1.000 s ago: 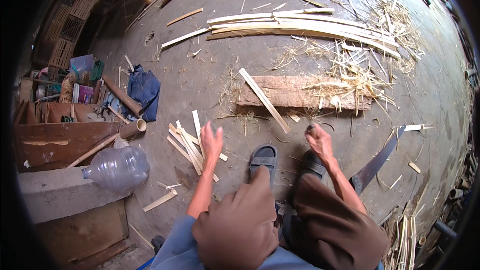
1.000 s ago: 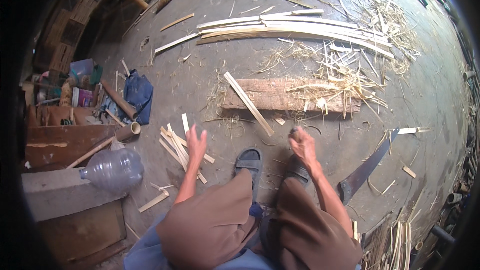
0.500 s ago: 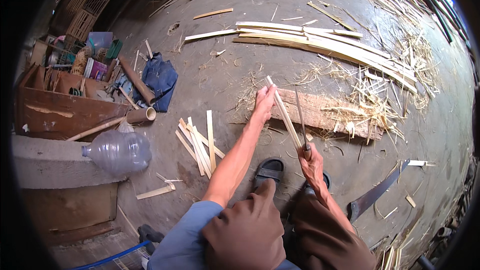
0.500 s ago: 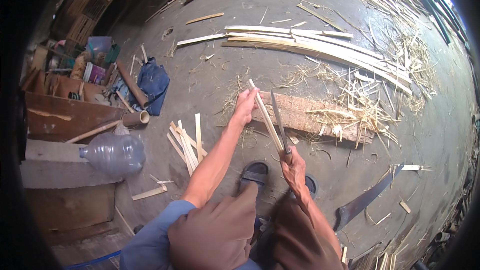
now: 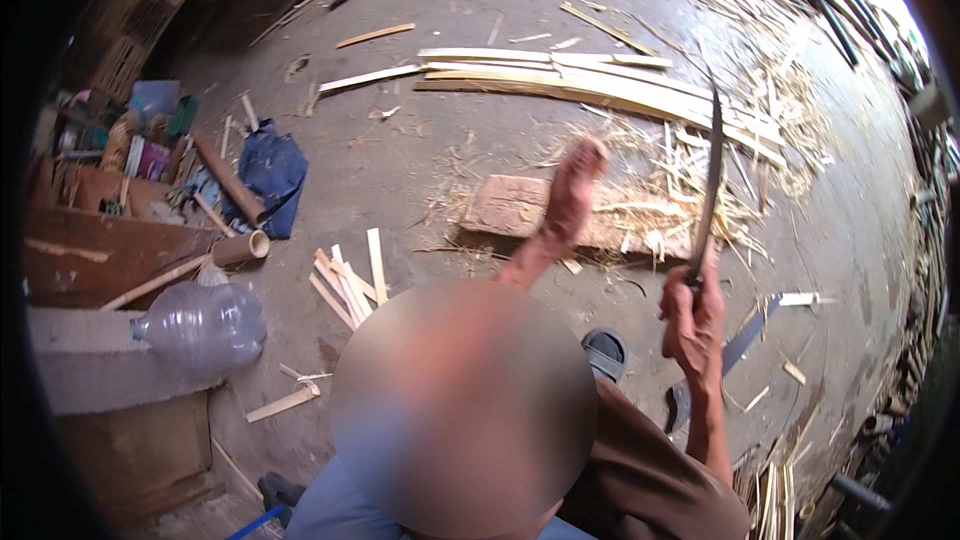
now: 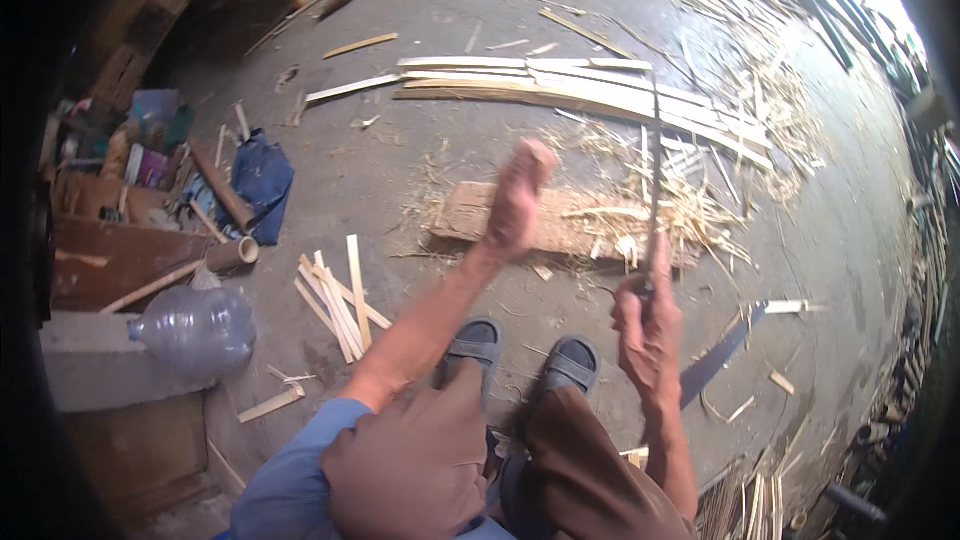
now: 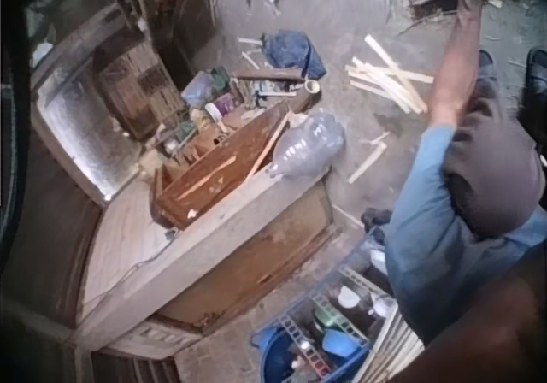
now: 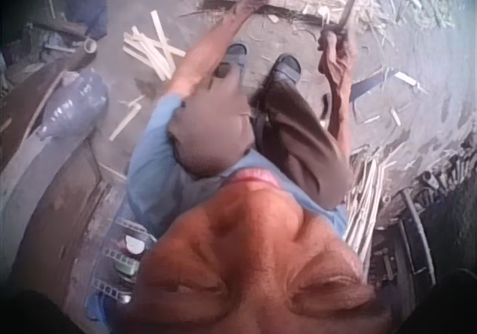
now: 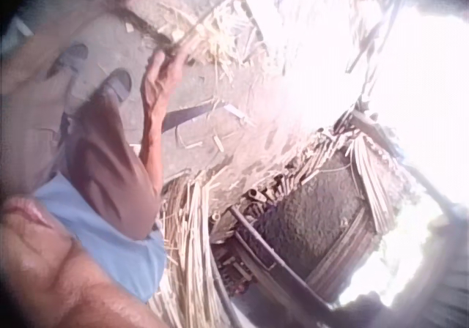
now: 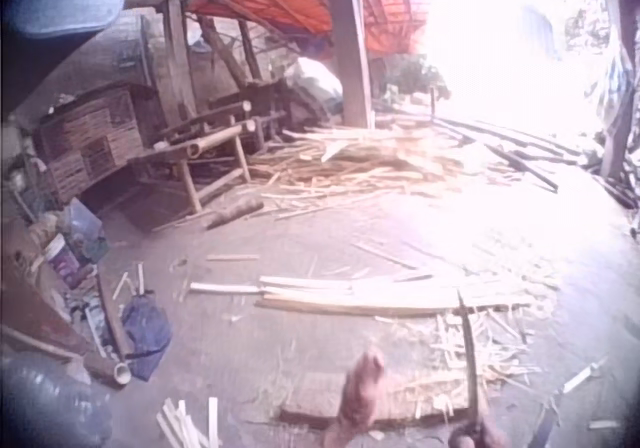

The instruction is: The person sits on the floor and uses a knife to shave thin strips of bamboo. They repeatedly hold a bamboo strip against a wooden block and scrape the knife along its length to remove thin layers, creating shavings.

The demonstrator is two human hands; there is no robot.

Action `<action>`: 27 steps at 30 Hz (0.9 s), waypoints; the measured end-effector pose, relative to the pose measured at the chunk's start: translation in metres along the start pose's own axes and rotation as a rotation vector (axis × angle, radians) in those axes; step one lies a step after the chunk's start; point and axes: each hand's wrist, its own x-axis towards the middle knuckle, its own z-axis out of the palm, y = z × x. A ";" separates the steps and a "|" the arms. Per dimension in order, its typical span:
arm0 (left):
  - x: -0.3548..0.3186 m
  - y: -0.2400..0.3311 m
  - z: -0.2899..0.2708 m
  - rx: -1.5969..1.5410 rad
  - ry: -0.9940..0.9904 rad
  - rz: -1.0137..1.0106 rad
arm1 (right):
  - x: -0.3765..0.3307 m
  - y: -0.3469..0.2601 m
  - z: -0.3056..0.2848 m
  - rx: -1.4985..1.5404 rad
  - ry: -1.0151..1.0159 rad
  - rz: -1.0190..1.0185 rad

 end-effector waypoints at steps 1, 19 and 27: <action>-0.008 -0.022 0.000 0.053 -0.078 -0.003 | -0.001 -0.015 -0.002 0.018 -0.003 0.013; -0.048 -0.046 0.027 -0.038 -0.381 0.033 | -0.001 -0.054 -0.008 0.287 -0.159 0.437; -0.051 -0.044 0.018 -0.111 -0.360 0.025 | -0.006 -0.040 0.005 0.320 -0.256 0.366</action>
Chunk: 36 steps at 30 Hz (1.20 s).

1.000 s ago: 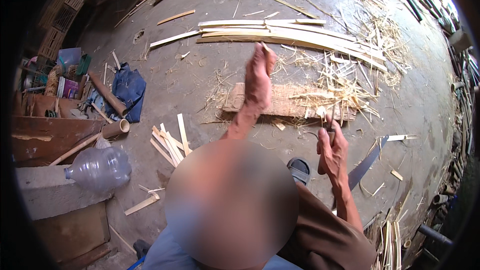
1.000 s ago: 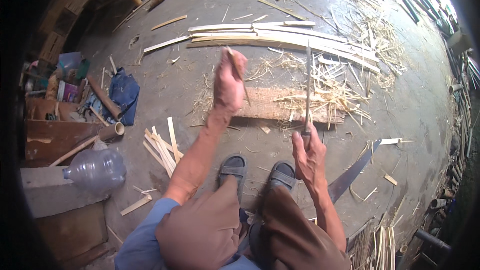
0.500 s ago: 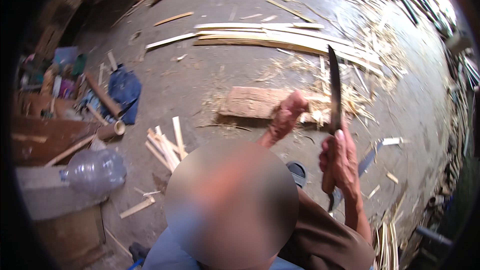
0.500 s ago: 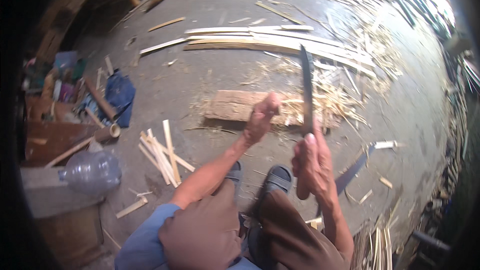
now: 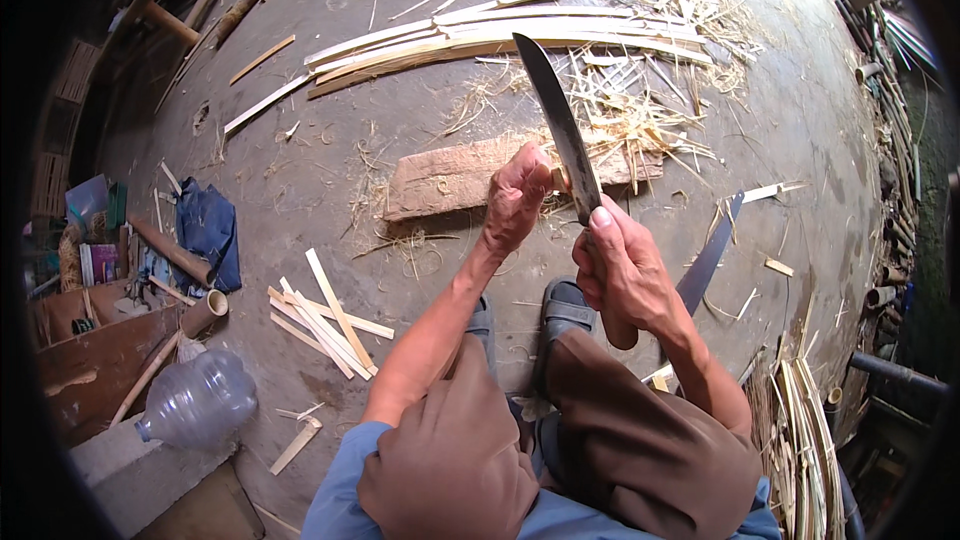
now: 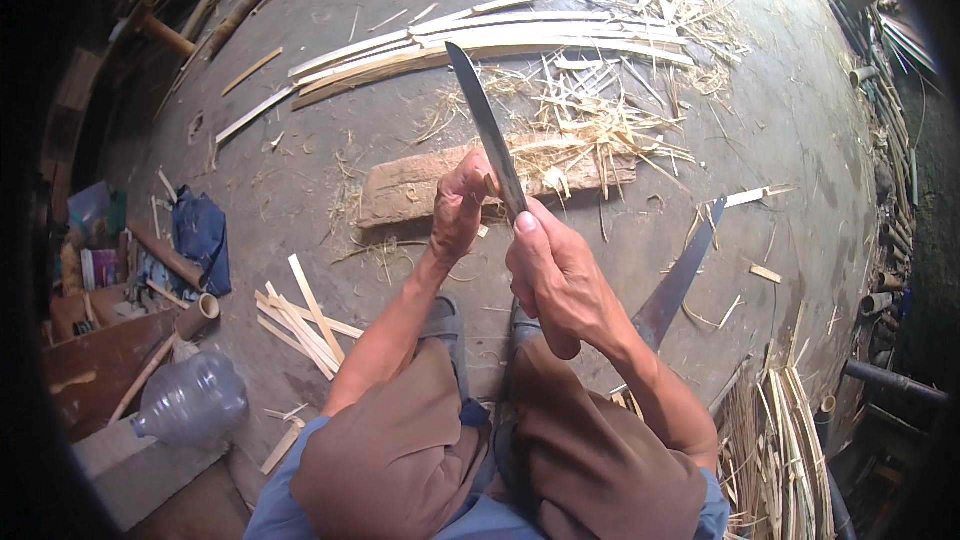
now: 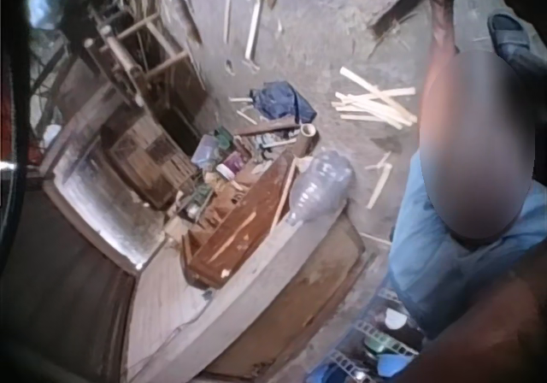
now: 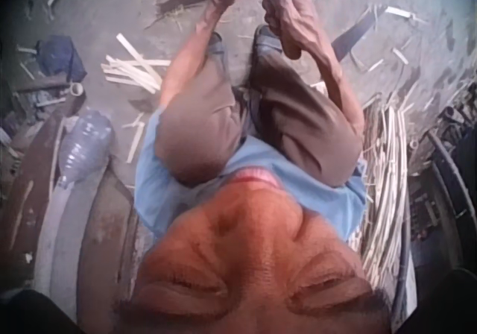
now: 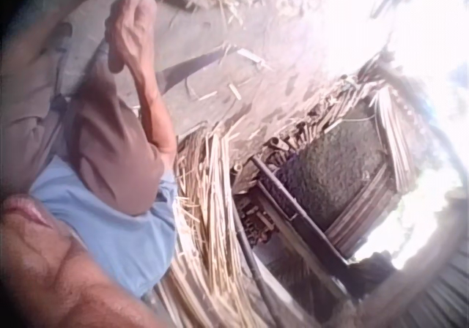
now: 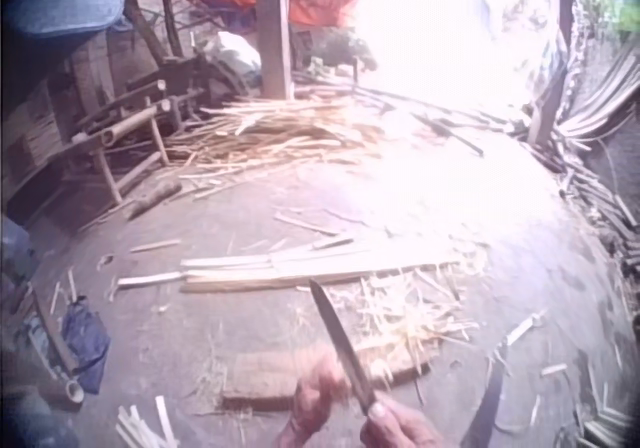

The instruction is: The person sits on the floor and uses a knife to shave thin strips of bamboo. They repeatedly hold a bamboo strip against a wooden block and scrape the knife along its length to remove thin layers, creating shavings.

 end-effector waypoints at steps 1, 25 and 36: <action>-0.002 -0.001 0.000 -0.012 0.005 -0.020 | 0.000 0.001 0.000 -0.007 -0.002 -0.012; 0.001 -0.011 0.002 -0.005 0.034 -0.012 | 0.000 0.003 -0.003 -0.039 -0.024 -0.022; 0.001 -0.006 0.001 0.002 0.028 -0.052 | 0.000 0.003 -0.003 -0.193 0.017 -0.056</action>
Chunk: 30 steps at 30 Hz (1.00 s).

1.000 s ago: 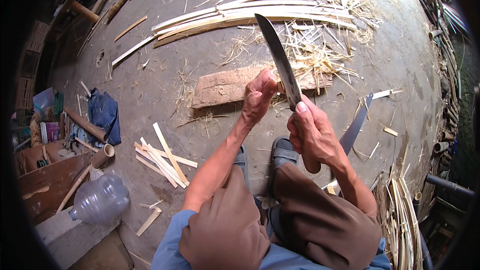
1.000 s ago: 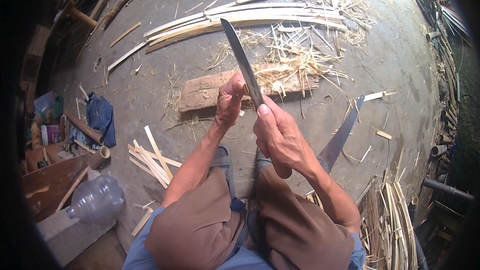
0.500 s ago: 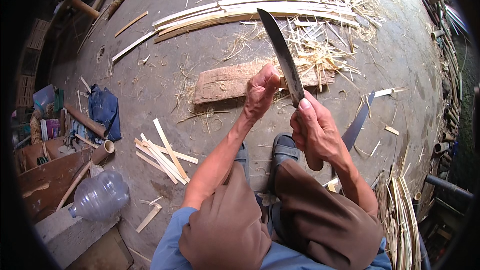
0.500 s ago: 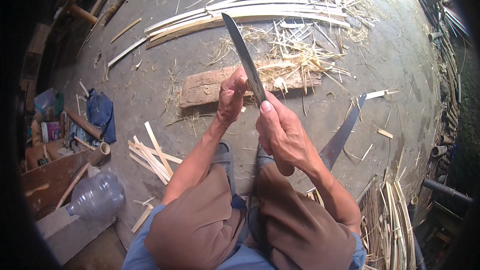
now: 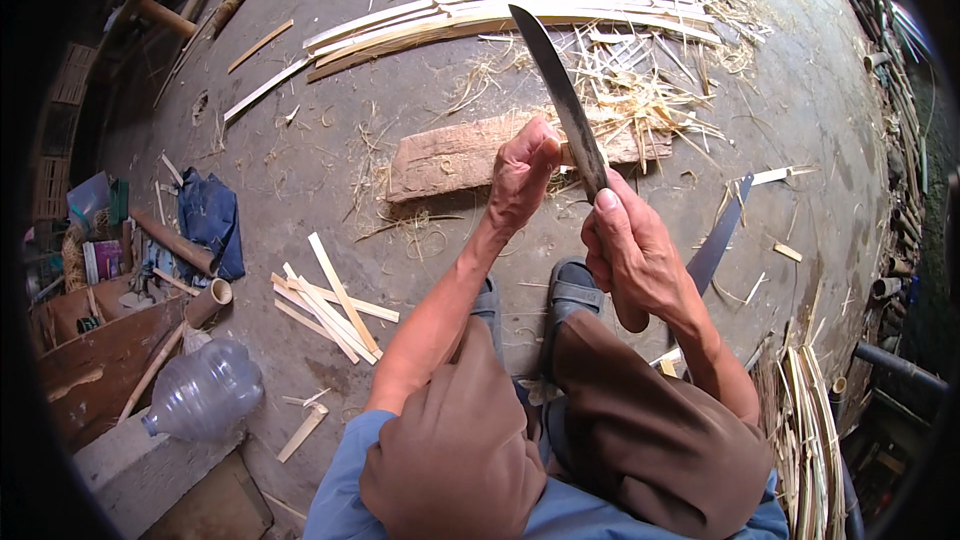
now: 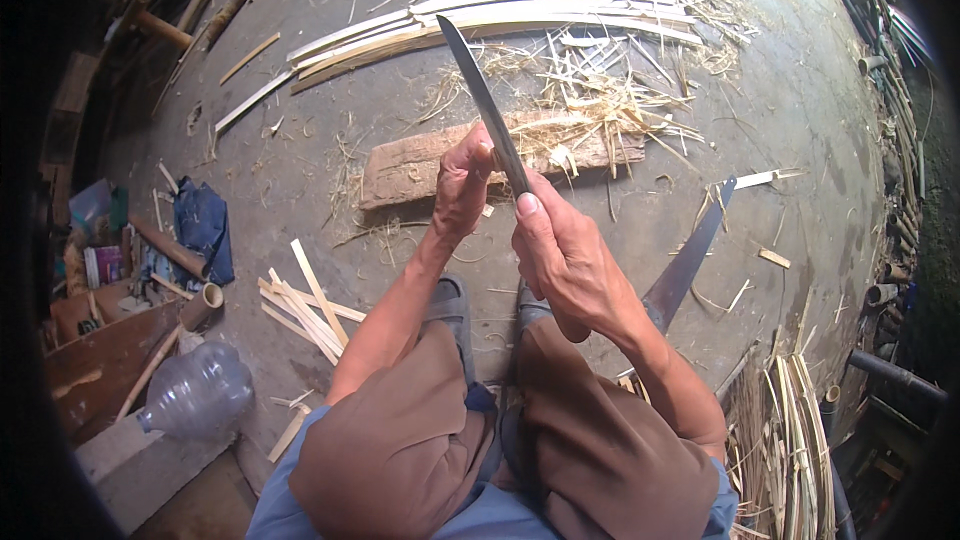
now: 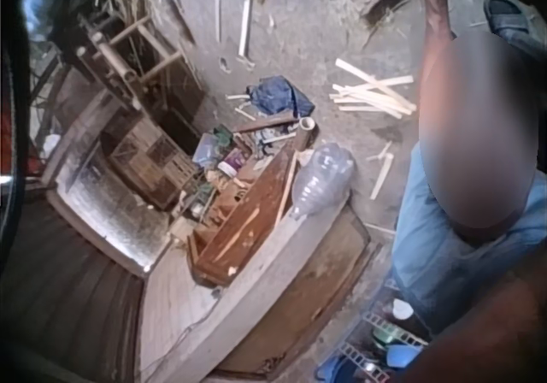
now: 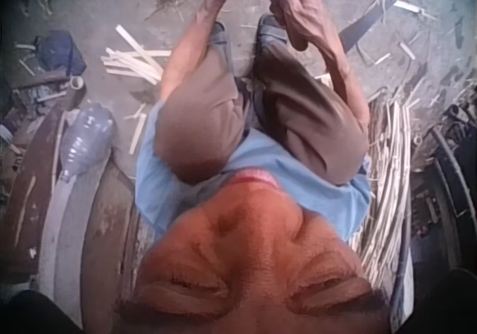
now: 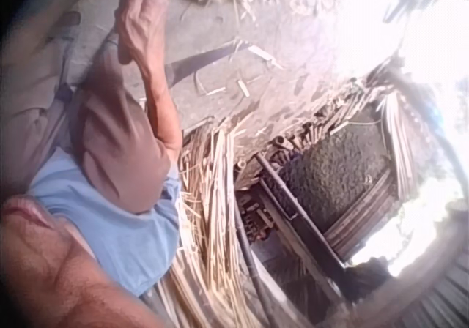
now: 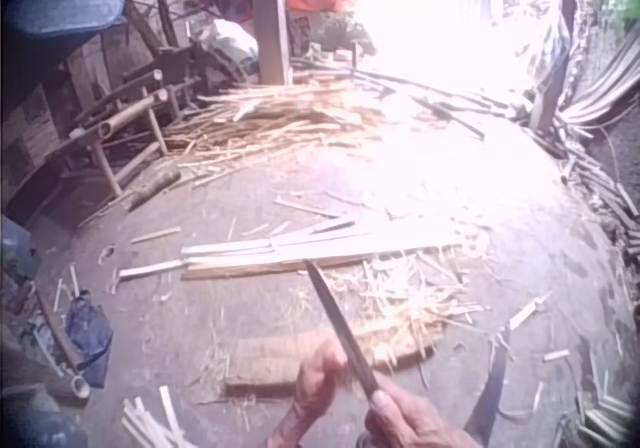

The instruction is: The person sits on the floor and uses a knife to shave thin strips of bamboo. They repeatedly hold a bamboo strip against a wooden block and scrape the knife along its length to remove thin layers, creating shavings.

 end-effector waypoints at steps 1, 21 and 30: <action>0.001 0.000 0.001 -0.003 -0.001 0.004 | -0.001 -0.002 0.000 -0.019 0.007 -0.003; 0.008 0.011 -0.004 0.253 0.088 0.147 | 0.002 -0.013 0.004 -0.206 0.067 -0.026; 0.135 0.225 -0.023 1.443 0.363 1.289 | 0.008 -0.015 0.004 -0.318 0.060 -0.047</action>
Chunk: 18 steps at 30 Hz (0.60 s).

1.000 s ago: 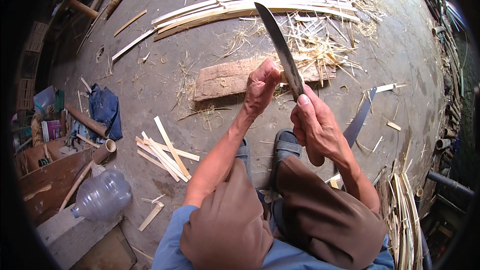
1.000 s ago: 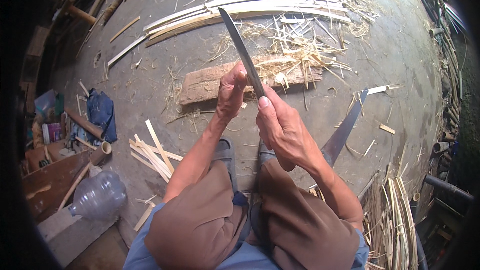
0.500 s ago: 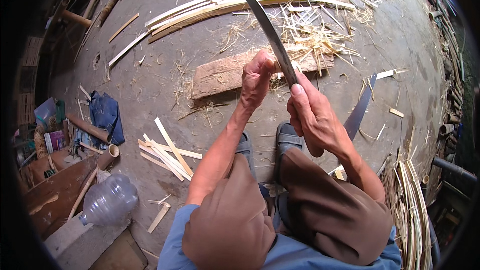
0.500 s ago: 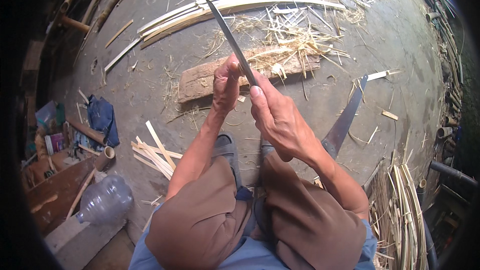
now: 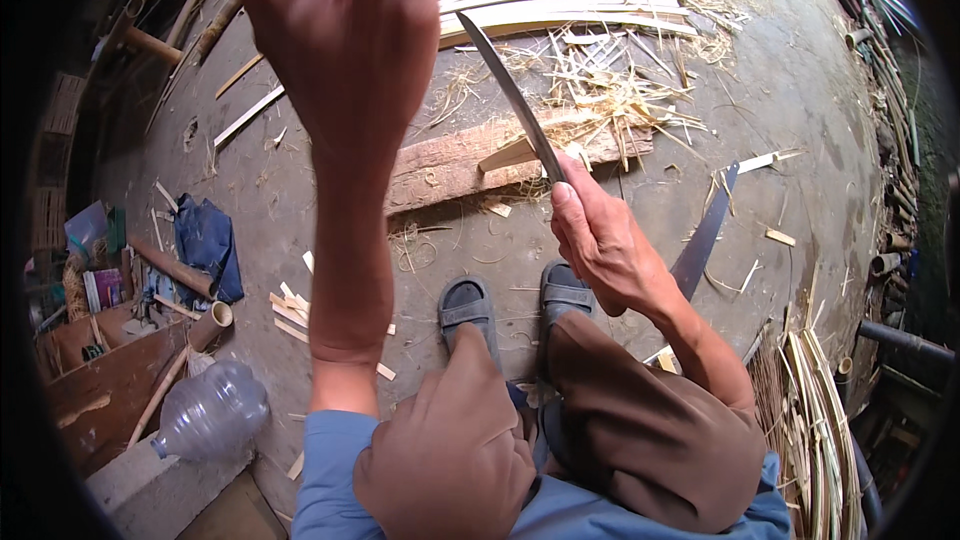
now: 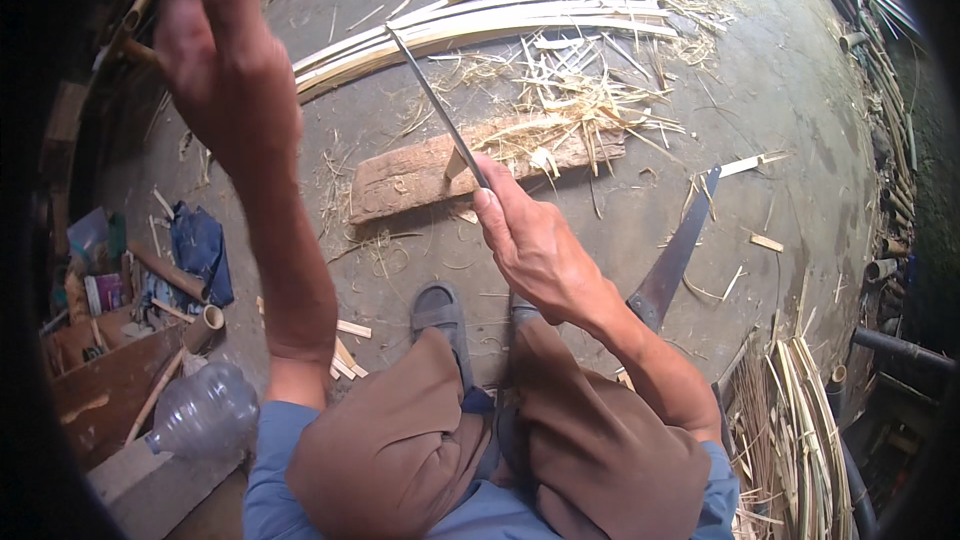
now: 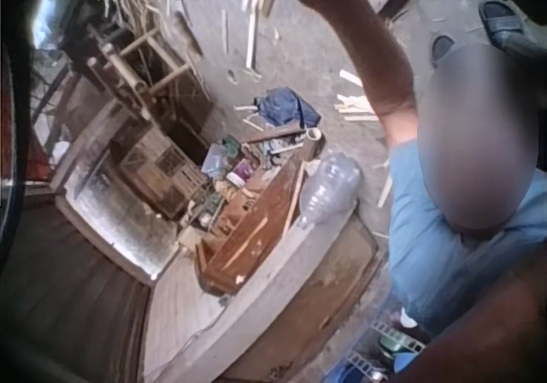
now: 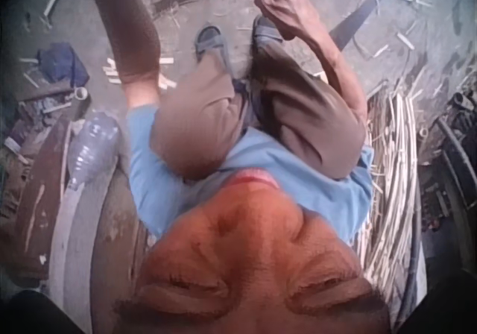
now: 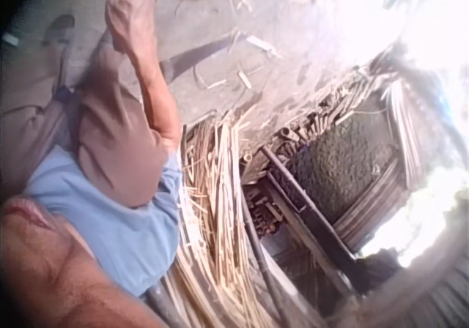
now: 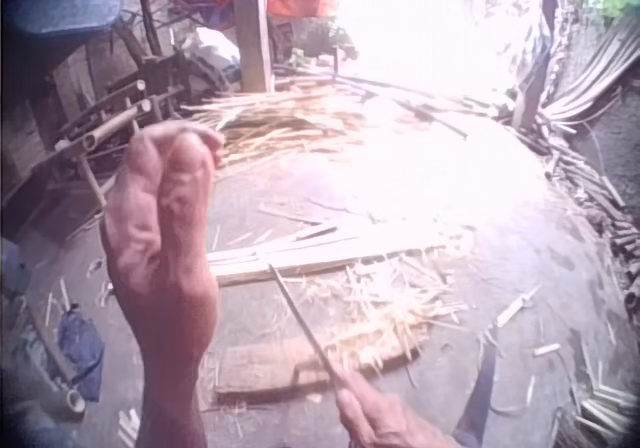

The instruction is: The person sits on the floor and uses a knife to shave thin strips of bamboo. They repeatedly hold a bamboo strip against a wooden block and scrape the knife along its length to remove thin layers, creating shavings.

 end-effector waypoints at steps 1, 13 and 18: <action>0.021 0.031 -0.020 -0.139 -0.285 -0.402 | 0.000 0.003 -0.002 0.002 0.006 0.000; -0.159 0.124 -0.014 -0.720 -0.109 -1.293 | 0.006 -0.006 -0.003 0.000 -0.053 -0.045; -0.148 0.105 -0.017 -0.551 0.044 -1.083 | 0.006 -0.014 -0.002 -0.021 -0.053 -0.015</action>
